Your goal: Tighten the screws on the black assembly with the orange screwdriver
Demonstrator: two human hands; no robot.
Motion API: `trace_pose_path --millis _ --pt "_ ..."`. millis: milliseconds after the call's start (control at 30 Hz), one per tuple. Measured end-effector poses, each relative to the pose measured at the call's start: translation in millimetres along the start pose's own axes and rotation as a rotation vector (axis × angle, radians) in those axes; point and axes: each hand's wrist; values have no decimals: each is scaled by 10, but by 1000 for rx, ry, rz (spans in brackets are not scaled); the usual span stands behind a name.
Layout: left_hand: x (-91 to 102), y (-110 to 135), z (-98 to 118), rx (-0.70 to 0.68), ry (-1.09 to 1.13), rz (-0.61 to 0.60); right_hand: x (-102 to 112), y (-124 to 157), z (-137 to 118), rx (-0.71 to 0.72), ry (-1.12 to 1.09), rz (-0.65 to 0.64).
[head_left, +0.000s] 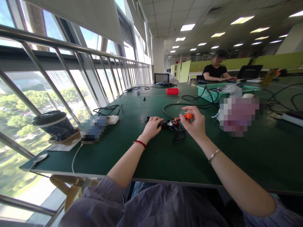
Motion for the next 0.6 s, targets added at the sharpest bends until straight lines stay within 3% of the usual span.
trace_pose_path --millis 167,433,600 --pt "7 2 5 -5 1 2 -19 -3 39 73 -44 28" --pt "0 -6 1 4 -4 -8 -2 -7 -3 -17 17 0" --pt "-5 -6 -5 -1 -1 -4 -14 -6 20 40 -13 40"
Point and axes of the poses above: each hand's wrist, its own y-axis away from the middle knuckle, its own x-axis out of the back of the hand, z = x × y, and after that the axes turned 11 degrees about -z, right-handed
